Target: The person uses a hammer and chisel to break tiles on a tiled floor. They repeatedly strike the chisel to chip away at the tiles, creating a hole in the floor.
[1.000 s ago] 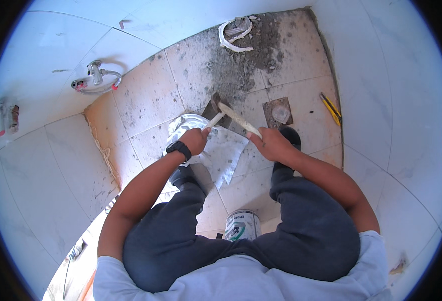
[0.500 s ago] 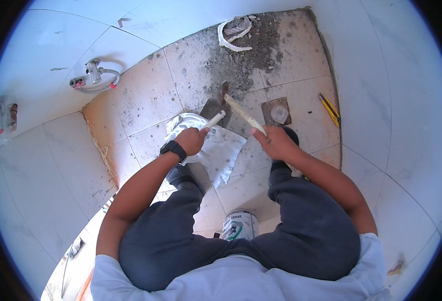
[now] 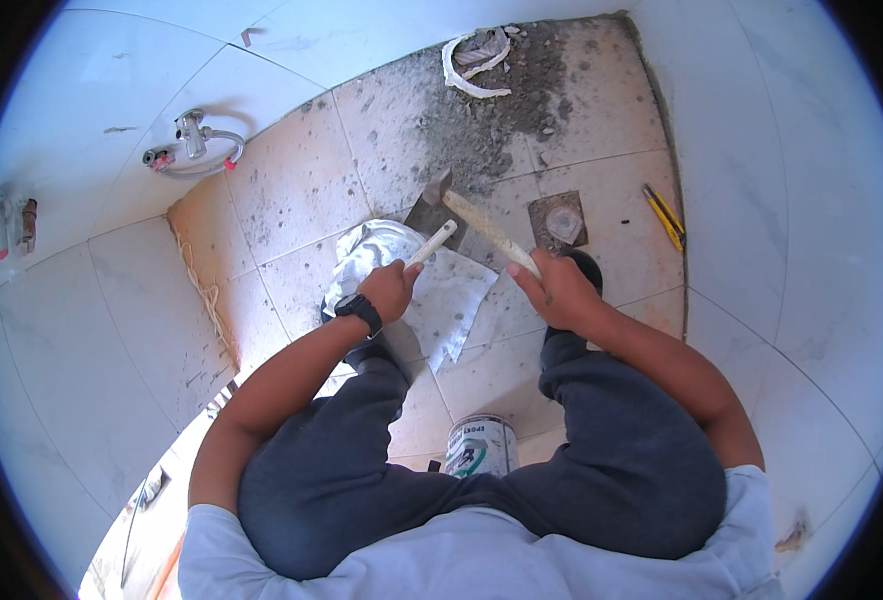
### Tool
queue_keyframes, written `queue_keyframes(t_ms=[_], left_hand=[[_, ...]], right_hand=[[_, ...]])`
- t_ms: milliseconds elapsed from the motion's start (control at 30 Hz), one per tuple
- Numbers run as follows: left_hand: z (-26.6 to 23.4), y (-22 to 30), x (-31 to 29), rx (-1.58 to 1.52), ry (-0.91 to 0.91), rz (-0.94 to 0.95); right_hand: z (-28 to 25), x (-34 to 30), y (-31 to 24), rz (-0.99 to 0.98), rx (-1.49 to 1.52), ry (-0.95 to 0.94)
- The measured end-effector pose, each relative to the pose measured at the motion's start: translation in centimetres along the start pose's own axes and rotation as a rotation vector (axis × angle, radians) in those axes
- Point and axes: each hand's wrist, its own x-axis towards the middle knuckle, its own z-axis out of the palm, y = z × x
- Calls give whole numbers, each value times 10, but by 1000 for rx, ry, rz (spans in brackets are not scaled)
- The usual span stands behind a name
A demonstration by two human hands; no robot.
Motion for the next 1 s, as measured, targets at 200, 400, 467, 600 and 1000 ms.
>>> queue_keyframes(t_ms=[200, 400, 467, 600, 1000], left_hand=[[-4, -3, 4, 19, -32, 20], [-10, 2, 2, 28, -70, 7], [-12, 6, 1, 57, -68, -4], [-16, 10, 2, 94, -67, -9], [-24, 10, 14, 132, -122, 21]], right_hand=[[6, 8, 8, -29, -111, -39], [13, 7, 9, 5, -10, 13], [14, 4, 13, 63, -110, -68], [18, -1, 21, 33, -30, -65], [19, 6, 27, 32, 85, 2]])
